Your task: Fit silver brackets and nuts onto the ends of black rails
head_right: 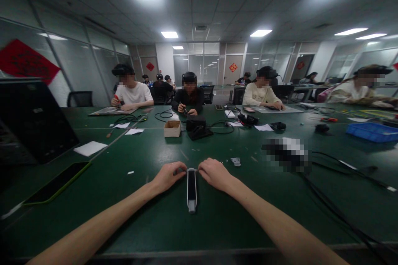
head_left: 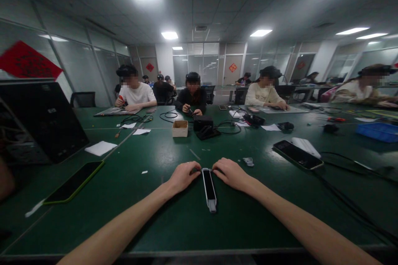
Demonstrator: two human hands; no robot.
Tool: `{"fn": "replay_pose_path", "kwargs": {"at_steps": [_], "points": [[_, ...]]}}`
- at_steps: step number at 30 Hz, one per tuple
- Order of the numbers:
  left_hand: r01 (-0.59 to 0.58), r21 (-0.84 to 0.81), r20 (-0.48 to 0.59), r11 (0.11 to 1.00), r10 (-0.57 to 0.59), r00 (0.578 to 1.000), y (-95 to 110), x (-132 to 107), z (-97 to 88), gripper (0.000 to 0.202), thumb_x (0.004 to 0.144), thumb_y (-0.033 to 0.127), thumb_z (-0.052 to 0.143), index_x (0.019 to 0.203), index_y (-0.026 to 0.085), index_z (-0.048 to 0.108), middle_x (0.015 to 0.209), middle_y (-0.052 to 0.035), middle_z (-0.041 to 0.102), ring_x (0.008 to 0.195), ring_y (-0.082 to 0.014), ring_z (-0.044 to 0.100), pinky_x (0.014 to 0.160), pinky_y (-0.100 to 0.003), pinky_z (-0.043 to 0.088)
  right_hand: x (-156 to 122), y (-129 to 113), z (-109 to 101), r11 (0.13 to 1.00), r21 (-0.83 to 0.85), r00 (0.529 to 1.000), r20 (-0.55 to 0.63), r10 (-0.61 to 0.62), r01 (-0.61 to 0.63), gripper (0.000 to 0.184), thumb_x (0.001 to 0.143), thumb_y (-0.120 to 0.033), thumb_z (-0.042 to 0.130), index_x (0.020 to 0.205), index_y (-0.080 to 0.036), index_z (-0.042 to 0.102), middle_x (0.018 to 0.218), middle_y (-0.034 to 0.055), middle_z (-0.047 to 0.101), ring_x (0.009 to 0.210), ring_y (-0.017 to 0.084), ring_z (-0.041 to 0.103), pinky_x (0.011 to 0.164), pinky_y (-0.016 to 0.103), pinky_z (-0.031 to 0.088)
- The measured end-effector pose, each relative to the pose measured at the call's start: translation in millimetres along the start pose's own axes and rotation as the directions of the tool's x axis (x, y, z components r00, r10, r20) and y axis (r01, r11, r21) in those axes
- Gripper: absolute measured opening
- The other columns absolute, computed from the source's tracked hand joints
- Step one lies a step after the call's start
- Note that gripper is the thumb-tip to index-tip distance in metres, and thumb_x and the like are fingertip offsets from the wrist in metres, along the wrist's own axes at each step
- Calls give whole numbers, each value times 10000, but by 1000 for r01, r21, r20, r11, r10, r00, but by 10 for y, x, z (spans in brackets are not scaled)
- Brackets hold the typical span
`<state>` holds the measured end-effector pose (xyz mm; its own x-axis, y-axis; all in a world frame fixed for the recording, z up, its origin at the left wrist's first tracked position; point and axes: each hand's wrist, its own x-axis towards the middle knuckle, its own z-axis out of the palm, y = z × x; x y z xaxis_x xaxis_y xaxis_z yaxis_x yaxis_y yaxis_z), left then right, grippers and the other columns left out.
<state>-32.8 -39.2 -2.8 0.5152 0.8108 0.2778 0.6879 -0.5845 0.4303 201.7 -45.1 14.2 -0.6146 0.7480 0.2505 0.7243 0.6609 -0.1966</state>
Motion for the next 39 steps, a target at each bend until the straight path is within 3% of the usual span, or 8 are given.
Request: {"fn": "replay_pose_path", "kwargs": {"at_steps": [27, 34, 39], "points": [[12, 69, -8, 998, -11, 1000, 23, 16, 24, 136, 865, 214, 577, 997, 208, 608, 923, -1, 671, 769, -158, 613, 708, -260, 465, 9, 52, -5, 999, -51, 1000, 5, 1, -1, 214, 932, -275, 464, 1002, -175, 639, 964, 71, 652, 887, 183, 578, 785, 300, 455], [8, 60, -5, 998, -7, 1000, 25, 2, 12, 165, 872, 234, 558, 1028, 197, 598, 963, -16, 673, 775, -168, 616, 725, -289, 476, -29, 418, -205, 974, -176, 989, -52, 138, -145, 220, 934, -223, 433, 993, -159, 635, 982, 101, 649, 936, 215, 564, 841, 327, 420], [22, 48, 6, 999, -23, 1000, 26, -1, 8, 190, 874, 242, 544, 1051, 195, 595, 1004, -23, 668, 807, -171, 619, 753, -301, 483, -91, 706, -247, 951, -215, 975, -17, 223, -221, 208, 916, -218, 454, 984, -164, 643, 972, 93, 653, 944, 211, 568, 830, 310, 424]]}}
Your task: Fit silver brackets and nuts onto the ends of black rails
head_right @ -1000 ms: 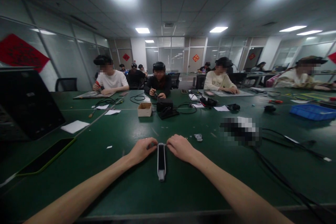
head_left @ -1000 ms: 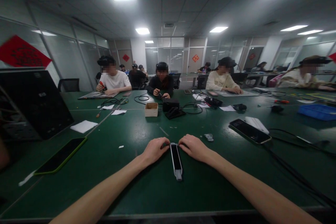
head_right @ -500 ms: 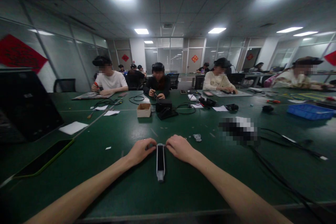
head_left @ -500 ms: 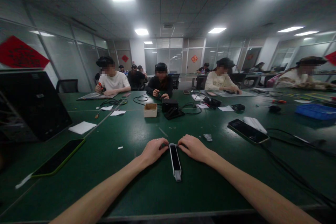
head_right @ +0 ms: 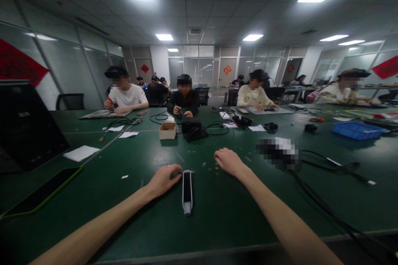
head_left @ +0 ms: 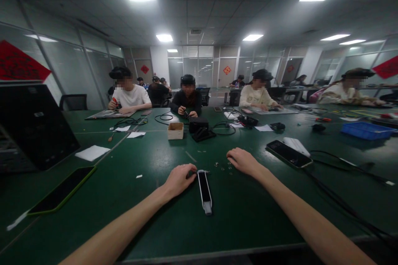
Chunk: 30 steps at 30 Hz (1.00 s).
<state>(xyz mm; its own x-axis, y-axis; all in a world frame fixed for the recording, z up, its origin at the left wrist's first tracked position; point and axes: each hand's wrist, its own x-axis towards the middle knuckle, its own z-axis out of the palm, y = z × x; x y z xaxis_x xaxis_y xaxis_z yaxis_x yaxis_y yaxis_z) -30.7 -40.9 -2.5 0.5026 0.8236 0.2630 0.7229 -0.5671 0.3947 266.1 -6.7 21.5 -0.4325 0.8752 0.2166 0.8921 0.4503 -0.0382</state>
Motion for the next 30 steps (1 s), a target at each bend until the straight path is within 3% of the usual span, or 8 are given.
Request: {"fn": "replay_pose_path", "kwargs": {"at_steps": [13, 30], "points": [[-26, 45, -36, 999, 28, 999, -2, -2, 18, 169, 879, 245, 531, 1025, 191, 597, 967, -32, 675, 800, -181, 621, 746, -308, 472, 5, 82, 21, 1000, -22, 990, 142, -2, 5, 194, 891, -222, 516, 977, -199, 688, 998, 80, 652, 947, 209, 588, 779, 276, 438], [-31, 53, -32, 998, 32, 999, 36, -17, -12, 187, 854, 233, 544, 1029, 185, 590, 954, -39, 670, 814, -195, 622, 748, -327, 478, 88, -110, 72, 986, -143, 987, 125, 101, -83, 180, 844, -132, 481, 814, -122, 658, 887, 123, 660, 803, 202, 620, 687, 265, 451]]}}
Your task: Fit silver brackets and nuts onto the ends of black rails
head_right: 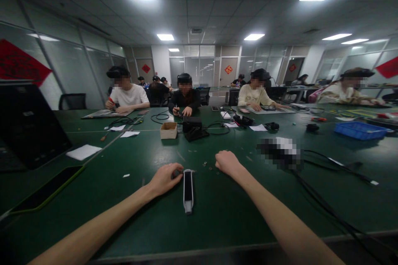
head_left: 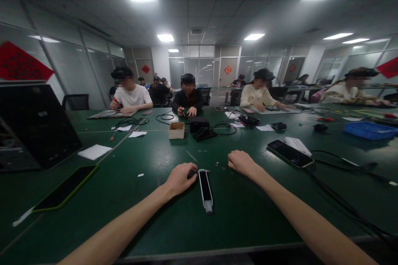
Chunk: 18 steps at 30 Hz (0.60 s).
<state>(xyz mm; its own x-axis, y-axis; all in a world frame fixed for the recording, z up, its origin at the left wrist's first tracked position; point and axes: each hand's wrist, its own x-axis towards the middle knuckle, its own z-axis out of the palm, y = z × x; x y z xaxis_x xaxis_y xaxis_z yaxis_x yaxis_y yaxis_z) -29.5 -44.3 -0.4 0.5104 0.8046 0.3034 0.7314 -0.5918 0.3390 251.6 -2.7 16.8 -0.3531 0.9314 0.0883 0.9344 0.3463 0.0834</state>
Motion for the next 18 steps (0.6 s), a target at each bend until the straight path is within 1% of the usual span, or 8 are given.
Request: {"fn": "replay_pose_path", "kwargs": {"at_steps": [5, 10, 12, 14, 16, 17, 18], "points": [[0, 3, -6, 1000, 0, 1000, -29, 2, 24, 202, 850, 248, 550, 1040, 190, 585, 963, -35, 671, 815, -191, 622, 769, -334, 476, 0, -42, -24, 1000, 6, 1000, 9, 30, -30, 174, 838, -145, 485, 820, -113, 655, 880, 136, 661, 813, 215, 624, 682, 264, 449], [-8, 5, -11, 1000, 8, 1000, -31, 4, 28, 216, 846, 264, 549, 1043, 185, 584, 963, -40, 673, 809, -193, 620, 771, -338, 477, 5, -53, -50, 998, 38, 997, 56, 53, -55, 179, 857, -147, 485, 850, -100, 658, 918, 145, 657, 868, 229, 624, 737, 291, 461], [-6, 0, -11, 1000, 6, 1000, -27, 6, 26, 218, 843, 267, 553, 1043, 186, 581, 968, -37, 672, 811, -191, 620, 776, -338, 476, 21, -34, -50, 996, 61, 993, 102, 63, -69, 176, 884, -167, 493, 869, -103, 656, 930, 133, 655, 882, 217, 623, 759, 295, 471], [5, 3, -11, 1000, -5, 1000, -18, 8, 23, 219, 838, 260, 554, 1043, 187, 576, 962, -36, 675, 810, -191, 619, 781, -339, 474, 41, -6, -51, 992, 88, 983, 168, 72, -88, 173, 914, -233, 518, 944, -116, 642, 969, 99, 646, 884, 195, 621, 769, 311, 494], [13, 9, -14, 1000, -13, 1000, -9, 8, 21, 223, 835, 252, 553, 1048, 187, 567, 958, -38, 677, 805, -192, 619, 792, -345, 472, 57, 23, -53, 987, 109, 968, 234, 86, -114, 230, 924, -311, 543, 1062, -135, 601, 1038, 69, 623, 886, 178, 617, 770, 347, 520], [15, 11, -16, 1000, -15, 1000, -6, 7, 21, 226, 834, 252, 554, 1051, 186, 562, 959, -39, 678, 801, -192, 618, 796, -347, 472, 62, 36, -55, 985, 116, 962, 257, 94, -128, 263, 922, -338, 548, 1094, -142, 583, 1055, 62, 616, 880, 172, 616, 765, 359, 527], [16, 9, -20, 1000, -16, 1000, -6, 6, 22, 231, 834, 257, 555, 1053, 185, 558, 959, -38, 677, 797, -191, 618, 799, -347, 471, 65, 48, -56, 983, 122, 957, 270, 102, -140, 269, 921, -349, 547, 1086, -141, 588, 1045, 64, 621, 866, 170, 619, 755, 353, 527]]}}
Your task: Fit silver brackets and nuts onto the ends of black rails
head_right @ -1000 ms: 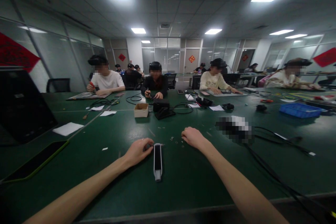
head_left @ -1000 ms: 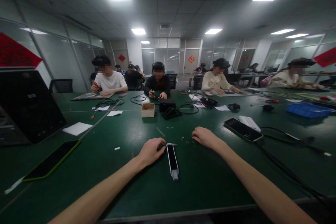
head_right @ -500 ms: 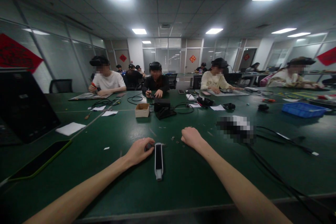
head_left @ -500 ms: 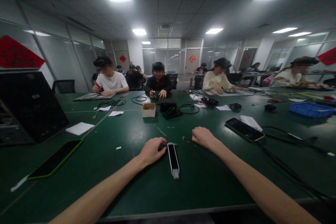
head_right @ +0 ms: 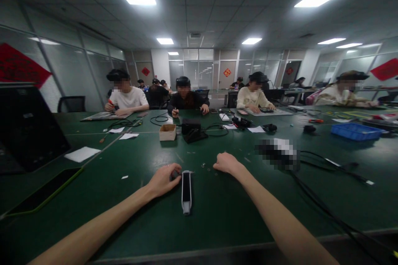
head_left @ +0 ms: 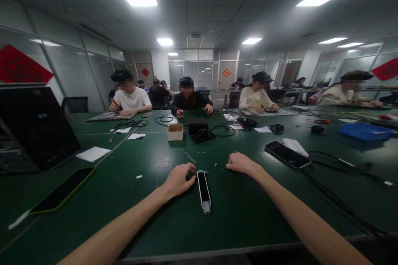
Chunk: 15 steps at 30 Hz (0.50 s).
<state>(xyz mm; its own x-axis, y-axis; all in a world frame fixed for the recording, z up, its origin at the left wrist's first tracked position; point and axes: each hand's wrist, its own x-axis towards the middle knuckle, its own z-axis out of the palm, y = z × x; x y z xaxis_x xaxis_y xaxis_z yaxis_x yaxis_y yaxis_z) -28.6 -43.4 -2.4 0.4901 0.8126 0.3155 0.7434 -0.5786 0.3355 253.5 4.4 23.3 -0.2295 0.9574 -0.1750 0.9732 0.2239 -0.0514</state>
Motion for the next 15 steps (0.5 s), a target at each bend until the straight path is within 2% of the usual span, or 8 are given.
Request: {"fn": "replay_pose_path", "kwargs": {"at_steps": [4, 7, 10, 12, 15], "points": [[0, -17, -10, 1000, 0, 1000, -8, -4, 4, 258, 837, 276, 554, 1078, 184, 541, 967, -35, 670, 797, -189, 621, 794, -341, 474, 6, 39, 8, 999, 38, 1000, 4, 15, -15, 244, 875, -320, 546, 799, -127, 675, 826, 97, 679, 724, 173, 641, 621, 252, 466], [-3, -18, -12, 1000, 3, 1000, -3, -9, -8, 265, 839, 282, 554, 1084, 184, 536, 976, -44, 667, 809, -195, 621, 783, -338, 476, 22, 63, 31, 998, 66, 1000, 18, 2, -3, 244, 853, -309, 534, 754, -142, 681, 771, 81, 689, 674, 171, 647, 566, 237, 434], [-2, -29, -2, 1000, 2, 1000, 17, -16, -34, 280, 843, 303, 554, 1093, 178, 533, 988, -51, 660, 825, -198, 618, 760, -325, 480, 39, 75, 48, 998, 68, 1000, 27, -11, 9, 233, 874, -305, 537, 799, -137, 681, 817, 75, 687, 735, 181, 653, 618, 252, 466], [-3, -29, -1, 1000, 3, 1000, 33, -21, -57, 286, 844, 308, 551, 1097, 176, 533, 989, -53, 658, 823, -199, 615, 756, -326, 477, 36, 79, 49, 998, 59, 1000, 27, -16, 15, 219, 900, -314, 547, 941, -131, 658, 947, 76, 665, 827, 189, 641, 706, 296, 504], [2, -17, -29, 1000, -2, 1000, 53, -18, -99, 285, 850, 309, 540, 1099, 170, 535, 985, -57, 655, 816, -204, 606, 760, -338, 468, -5, 91, 33, 999, 46, 1000, 7, -22, 22, 293, 918, -330, 553, 1150, -150, 567, 1140, 80, 589, 959, 204, 602, 812, 393, 518]]}}
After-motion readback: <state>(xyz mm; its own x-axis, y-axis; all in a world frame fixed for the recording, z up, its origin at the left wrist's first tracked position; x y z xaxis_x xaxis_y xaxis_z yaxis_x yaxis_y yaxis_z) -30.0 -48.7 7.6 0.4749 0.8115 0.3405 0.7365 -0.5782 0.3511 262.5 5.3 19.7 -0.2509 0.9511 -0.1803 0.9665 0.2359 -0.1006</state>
